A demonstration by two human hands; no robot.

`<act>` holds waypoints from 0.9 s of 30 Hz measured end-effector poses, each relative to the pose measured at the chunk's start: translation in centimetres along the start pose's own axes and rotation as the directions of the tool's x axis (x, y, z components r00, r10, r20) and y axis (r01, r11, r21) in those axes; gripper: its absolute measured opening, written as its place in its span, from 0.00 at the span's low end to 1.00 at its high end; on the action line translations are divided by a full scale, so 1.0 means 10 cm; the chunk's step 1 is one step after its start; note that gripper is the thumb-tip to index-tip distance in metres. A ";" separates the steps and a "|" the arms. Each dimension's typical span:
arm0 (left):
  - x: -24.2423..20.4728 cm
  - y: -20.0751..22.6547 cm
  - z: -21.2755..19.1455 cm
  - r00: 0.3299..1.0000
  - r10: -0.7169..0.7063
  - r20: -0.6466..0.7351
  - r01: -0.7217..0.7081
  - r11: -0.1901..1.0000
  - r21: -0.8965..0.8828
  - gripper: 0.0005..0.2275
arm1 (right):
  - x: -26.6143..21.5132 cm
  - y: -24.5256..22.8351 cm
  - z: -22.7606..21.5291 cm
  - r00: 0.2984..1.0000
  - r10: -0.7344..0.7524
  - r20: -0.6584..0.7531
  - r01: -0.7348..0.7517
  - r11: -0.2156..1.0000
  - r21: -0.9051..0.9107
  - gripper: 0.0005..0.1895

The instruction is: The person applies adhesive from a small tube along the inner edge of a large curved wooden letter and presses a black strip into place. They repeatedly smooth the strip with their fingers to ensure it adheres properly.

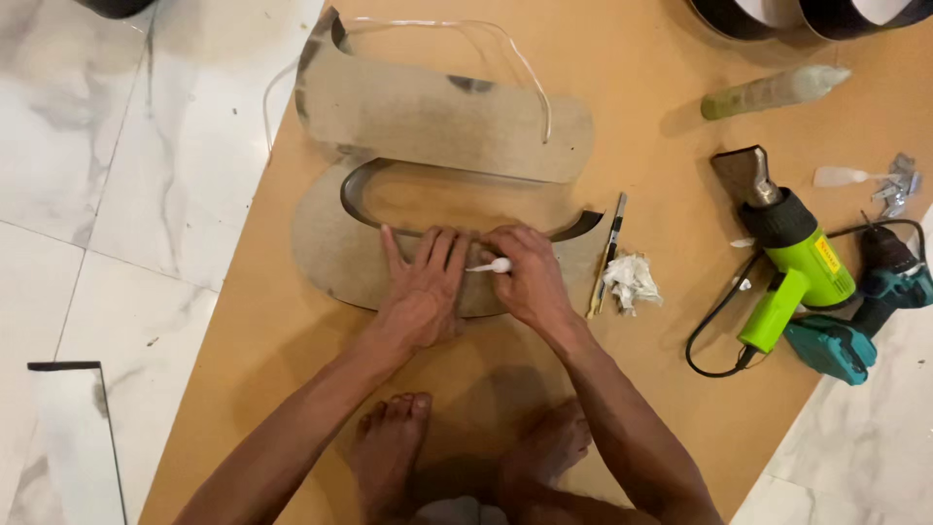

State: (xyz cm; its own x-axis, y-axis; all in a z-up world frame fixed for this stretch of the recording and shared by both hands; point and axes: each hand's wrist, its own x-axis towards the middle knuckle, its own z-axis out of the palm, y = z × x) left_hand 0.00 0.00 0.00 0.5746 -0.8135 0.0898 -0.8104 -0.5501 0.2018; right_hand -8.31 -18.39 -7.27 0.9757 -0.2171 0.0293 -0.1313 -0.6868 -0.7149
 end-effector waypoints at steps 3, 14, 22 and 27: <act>-0.04 -0.06 0.13 0.997 0.018 0.077 -0.015 0.999 -0.038 0.30 | 0.00 0.05 -0.14 1.000 0.014 0.007 -0.014 0.998 -0.056 0.07; -0.08 -0.15 0.05 0.975 0.077 0.208 -0.071 0.997 -0.036 0.30 | -0.24 -0.05 -0.17 0.998 0.056 -0.012 -0.057 0.996 -0.068 0.05; -0.06 -0.07 0.11 0.963 0.137 0.233 -0.109 0.986 -0.128 0.42 | -0.26 -0.12 -0.16 0.994 0.102 0.042 -0.102 0.995 -0.004 0.07; -0.05 -0.06 0.14 0.973 0.127 0.192 -0.119 0.992 -0.052 0.43 | -0.28 -0.06 -0.13 0.994 0.103 0.036 -0.101 0.994 -0.049 0.08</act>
State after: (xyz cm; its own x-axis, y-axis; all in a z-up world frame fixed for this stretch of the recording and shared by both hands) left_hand -0.01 0.46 -1.55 0.4344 -0.8977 -0.0740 -0.8658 -0.4388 0.2404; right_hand -11.15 -18.27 -5.97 0.9627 -0.2615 -0.0693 -0.2375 -0.6946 -0.6790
